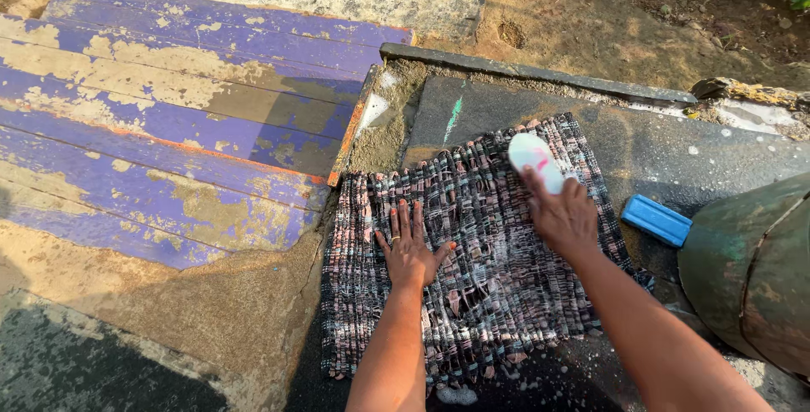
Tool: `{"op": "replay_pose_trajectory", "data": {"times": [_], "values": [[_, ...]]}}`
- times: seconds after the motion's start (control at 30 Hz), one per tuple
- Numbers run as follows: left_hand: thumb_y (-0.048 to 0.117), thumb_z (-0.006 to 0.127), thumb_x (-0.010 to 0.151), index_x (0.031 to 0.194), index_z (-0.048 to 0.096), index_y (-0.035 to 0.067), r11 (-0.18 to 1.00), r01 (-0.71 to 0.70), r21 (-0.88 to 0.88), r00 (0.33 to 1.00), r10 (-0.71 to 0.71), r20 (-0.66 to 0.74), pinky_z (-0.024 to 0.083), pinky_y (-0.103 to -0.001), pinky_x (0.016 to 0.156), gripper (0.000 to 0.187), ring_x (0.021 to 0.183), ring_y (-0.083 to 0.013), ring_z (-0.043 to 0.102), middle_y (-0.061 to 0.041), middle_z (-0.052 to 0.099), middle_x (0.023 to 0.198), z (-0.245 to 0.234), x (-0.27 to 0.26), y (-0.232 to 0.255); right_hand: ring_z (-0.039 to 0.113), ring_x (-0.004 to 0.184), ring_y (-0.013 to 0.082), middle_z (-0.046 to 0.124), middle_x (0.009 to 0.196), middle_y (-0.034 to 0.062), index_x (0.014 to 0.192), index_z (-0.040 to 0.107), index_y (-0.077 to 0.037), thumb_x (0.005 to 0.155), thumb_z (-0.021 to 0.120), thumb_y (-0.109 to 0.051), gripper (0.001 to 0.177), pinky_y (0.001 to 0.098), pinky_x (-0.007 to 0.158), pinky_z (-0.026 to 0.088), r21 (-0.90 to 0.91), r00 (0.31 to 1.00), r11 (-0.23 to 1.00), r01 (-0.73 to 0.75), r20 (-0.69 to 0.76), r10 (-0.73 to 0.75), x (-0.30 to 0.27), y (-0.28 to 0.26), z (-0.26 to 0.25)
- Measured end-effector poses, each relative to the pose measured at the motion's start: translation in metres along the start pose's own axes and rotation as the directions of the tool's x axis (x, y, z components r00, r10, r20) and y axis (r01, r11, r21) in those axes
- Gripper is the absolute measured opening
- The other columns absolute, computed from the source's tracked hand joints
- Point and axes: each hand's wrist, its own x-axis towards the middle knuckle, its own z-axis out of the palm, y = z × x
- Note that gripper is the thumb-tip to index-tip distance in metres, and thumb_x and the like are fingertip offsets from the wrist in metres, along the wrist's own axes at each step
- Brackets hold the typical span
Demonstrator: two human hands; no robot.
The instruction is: The person washes a piece of patterned cloth by dipping it into a bucket of soapy water, pouring water over it using a yellow mug, and scrubbing it with a brush on a flat stone surface.
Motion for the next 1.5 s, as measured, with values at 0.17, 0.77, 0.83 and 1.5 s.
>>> {"op": "replay_pose_trajectory", "data": {"times": [0.17, 0.77, 0.83, 1.5], "values": [[0.083, 0.04, 0.091, 0.162, -0.018, 0.027, 0.999, -0.007, 0.052, 0.998, 0.01, -0.064, -0.005, -0.067, 0.123, 0.107, 0.158, -0.0253, -0.02, -0.004, -0.023, 0.172, 0.008, -0.002, 0.001, 0.052, 0.081, 0.0299, 0.049, 0.11, 0.0218, 0.167, 0.015, -0.043, 0.106, 0.03, -0.055, 0.063, 0.0386, 0.064, 0.047, 0.128, 0.934, 0.925, -0.357, 0.073, 0.35, 0.02, 0.048, -0.017], [0.078, 0.044, 0.092, 0.164, -0.016, 0.026, 1.0, 0.018, 0.025, 1.0, -0.019, 0.025, -0.007, -0.068, 0.122, 0.107, 0.156, -0.0256, -0.024, -0.004, -0.027, 0.17, -0.009, -0.004, 0.008, 0.057, 0.084, 0.0317, 0.049, 0.112, 0.0251, 0.165, 0.014, -0.043, 0.105, 0.034, -0.052, 0.064, 0.0374, 0.059, 0.049, 0.169, 0.95, 0.935, -0.311, 0.07, 0.303, 0.021, 0.01, -0.02], [0.079, 0.046, 0.089, 0.164, -0.015, 0.027, 1.0, 0.029, 0.007, 0.999, -0.029, 0.036, -0.007, -0.067, 0.123, 0.11, 0.156, -0.0236, -0.023, -0.001, -0.026, 0.171, -0.007, -0.005, 0.008, 0.058, 0.083, 0.0305, 0.049, 0.112, 0.024, 0.166, 0.012, -0.043, 0.106, 0.033, -0.051, 0.064, 0.0376, 0.058, 0.058, 0.156, 0.994, 0.984, -0.085, 0.086, 0.072, 0.008, -0.06, -0.012], [0.078, 0.047, 0.09, 0.165, -0.015, 0.021, 0.997, -0.008, 0.074, 0.997, 0.002, 0.082, -0.007, -0.073, 0.118, 0.113, 0.154, -0.029, -0.026, -0.01, -0.025, 0.17, -0.007, 0.003, 0.006, 0.061, 0.091, 0.0342, 0.053, 0.107, 0.0212, 0.159, 0.025, -0.054, 0.101, 0.046, -0.04, 0.063, 0.0418, 0.068, 0.055, 0.141, 0.949, 0.939, 0.314, -0.047, -0.311, -0.011, -0.158, -0.026]]}}
